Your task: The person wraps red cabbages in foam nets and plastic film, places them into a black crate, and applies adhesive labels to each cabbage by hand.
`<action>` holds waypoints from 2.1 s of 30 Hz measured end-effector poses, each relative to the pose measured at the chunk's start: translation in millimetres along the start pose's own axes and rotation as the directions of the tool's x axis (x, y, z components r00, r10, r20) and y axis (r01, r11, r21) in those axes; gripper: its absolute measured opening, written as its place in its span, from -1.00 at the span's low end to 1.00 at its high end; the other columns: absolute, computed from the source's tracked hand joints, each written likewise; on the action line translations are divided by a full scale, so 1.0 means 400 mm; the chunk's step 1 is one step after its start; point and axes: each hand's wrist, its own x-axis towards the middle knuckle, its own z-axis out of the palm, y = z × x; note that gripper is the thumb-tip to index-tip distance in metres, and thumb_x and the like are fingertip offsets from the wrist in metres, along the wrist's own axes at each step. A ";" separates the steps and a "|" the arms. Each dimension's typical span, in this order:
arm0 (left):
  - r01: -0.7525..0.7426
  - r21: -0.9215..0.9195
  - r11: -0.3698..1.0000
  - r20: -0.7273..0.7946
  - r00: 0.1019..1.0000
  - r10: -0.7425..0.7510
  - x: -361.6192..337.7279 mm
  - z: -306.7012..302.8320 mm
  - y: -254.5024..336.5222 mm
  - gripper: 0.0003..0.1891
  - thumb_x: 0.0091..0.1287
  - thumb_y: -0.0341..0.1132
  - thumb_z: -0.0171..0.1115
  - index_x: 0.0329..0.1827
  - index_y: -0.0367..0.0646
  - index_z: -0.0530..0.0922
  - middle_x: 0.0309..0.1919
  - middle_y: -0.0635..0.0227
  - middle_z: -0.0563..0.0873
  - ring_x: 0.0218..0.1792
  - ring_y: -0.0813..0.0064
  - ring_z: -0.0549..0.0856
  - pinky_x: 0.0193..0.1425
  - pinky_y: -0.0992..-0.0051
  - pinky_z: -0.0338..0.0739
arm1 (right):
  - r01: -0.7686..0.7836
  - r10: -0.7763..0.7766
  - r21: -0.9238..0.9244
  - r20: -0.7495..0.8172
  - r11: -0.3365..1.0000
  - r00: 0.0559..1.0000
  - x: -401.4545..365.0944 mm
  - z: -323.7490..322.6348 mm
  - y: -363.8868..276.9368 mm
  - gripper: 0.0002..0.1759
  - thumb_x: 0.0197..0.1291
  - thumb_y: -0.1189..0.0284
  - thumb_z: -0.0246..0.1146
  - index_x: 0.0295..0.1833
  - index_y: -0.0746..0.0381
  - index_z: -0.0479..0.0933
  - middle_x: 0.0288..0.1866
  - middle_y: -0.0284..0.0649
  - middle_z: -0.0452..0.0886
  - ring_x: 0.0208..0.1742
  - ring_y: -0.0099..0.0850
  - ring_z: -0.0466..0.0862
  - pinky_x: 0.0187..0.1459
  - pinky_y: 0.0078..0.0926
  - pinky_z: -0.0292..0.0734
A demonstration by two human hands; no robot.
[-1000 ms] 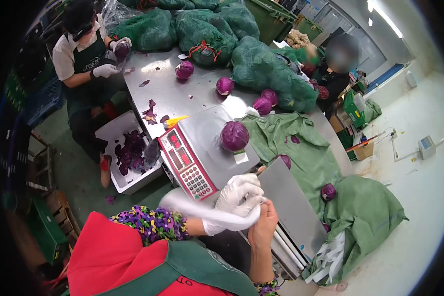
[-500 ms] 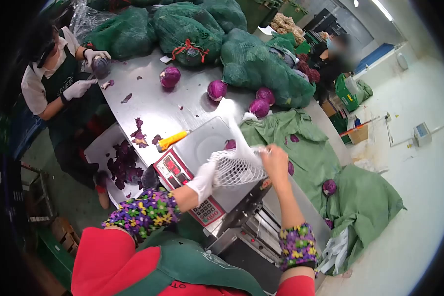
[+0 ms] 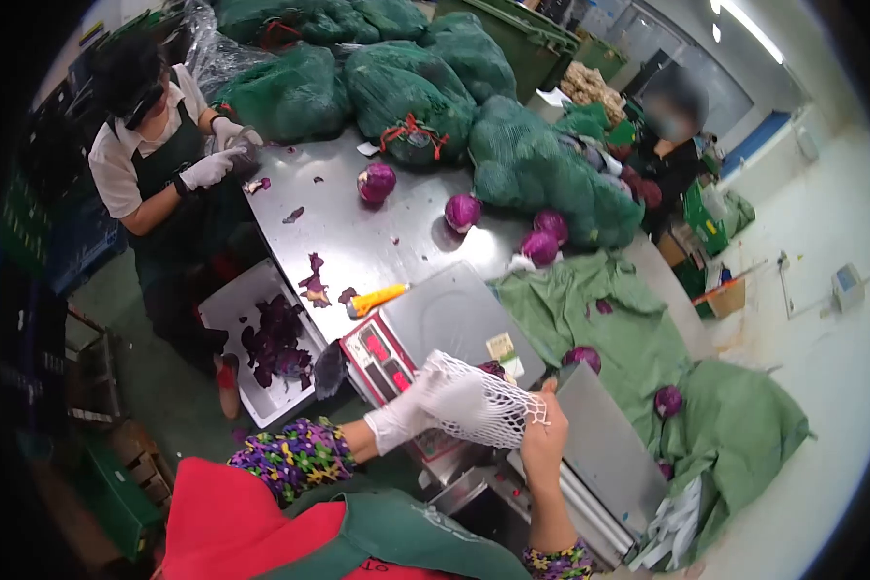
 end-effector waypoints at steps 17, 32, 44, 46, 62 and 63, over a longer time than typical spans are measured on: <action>0.469 -0.218 0.856 0.250 0.875 -0.415 -0.237 0.435 -0.301 -0.59 0.30 -0.08 0.06 -0.13 -0.33 0.58 -0.15 -0.07 0.67 -0.03 -0.07 0.63 0.18 0.00 0.50 | -0.430 0.198 0.527 0.439 0.733 0.876 -0.542 -0.541 0.043 -0.66 0.38 0.24 0.10 -0.09 0.33 0.53 -0.29 -0.21 0.68 -0.34 -0.58 0.61 -0.32 -0.66 0.51; 0.400 0.204 0.893 -0.062 0.916 -0.396 -0.152 0.692 -0.399 -0.47 0.31 0.20 0.05 -0.16 -0.18 0.56 -0.19 0.19 0.64 -0.10 0.30 0.63 0.04 0.27 0.50 | -0.373 0.483 0.917 0.392 -0.140 0.783 -0.584 -0.530 0.146 -0.44 0.35 0.05 0.01 0.27 0.22 0.40 0.21 -0.17 0.53 0.18 -0.28 0.54 0.23 -0.22 0.43; -0.149 0.643 0.751 0.263 0.964 -0.033 0.189 0.737 -0.485 -0.72 0.41 -0.28 0.13 0.00 -0.32 0.58 -0.22 0.39 0.68 -0.21 0.67 0.60 -0.09 0.64 0.49 | -0.440 0.546 0.450 -0.136 0.778 0.827 -0.196 -0.615 0.476 -0.49 0.37 0.13 -0.10 0.10 0.33 0.49 0.16 -0.04 0.53 0.13 -0.25 0.53 0.12 -0.35 0.39; -0.069 0.615 0.785 0.331 0.927 -0.178 0.202 0.739 -0.464 -0.63 0.39 -0.21 0.16 0.12 -0.30 0.52 -0.08 0.34 0.67 -0.11 0.62 0.61 -0.03 0.59 0.49 | -0.481 0.562 0.420 -0.090 0.770 0.822 -0.216 -0.640 0.487 -0.49 0.37 0.14 -0.09 0.08 0.35 0.50 0.17 0.01 0.52 0.12 -0.20 0.54 0.12 -0.35 0.38; -0.829 -0.082 -0.553 0.693 0.351 -0.629 0.057 0.543 -0.250 -0.58 0.04 -0.20 0.34 0.03 0.10 0.54 -0.08 0.38 0.57 -0.30 0.36 0.65 -0.31 0.38 0.54 | 0.577 -0.198 -0.734 0.544 0.359 0.815 -0.503 -0.814 0.455 -0.72 0.02 0.43 0.27 -0.12 -0.02 0.42 -0.20 -0.30 0.46 -0.20 -0.37 0.55 -0.26 -0.45 0.42; -0.862 -0.076 -0.501 0.725 0.297 -0.621 0.064 0.545 -0.284 -0.63 0.06 -0.20 0.33 -0.02 0.09 0.56 -0.07 0.39 0.57 -0.31 0.38 0.66 -0.34 0.40 0.55 | 0.406 -0.170 -0.657 0.395 0.635 0.903 -0.515 -0.786 0.464 -0.77 0.06 0.44 0.24 -0.14 0.03 0.42 -0.19 -0.27 0.47 -0.21 -0.33 0.57 -0.25 -0.40 0.45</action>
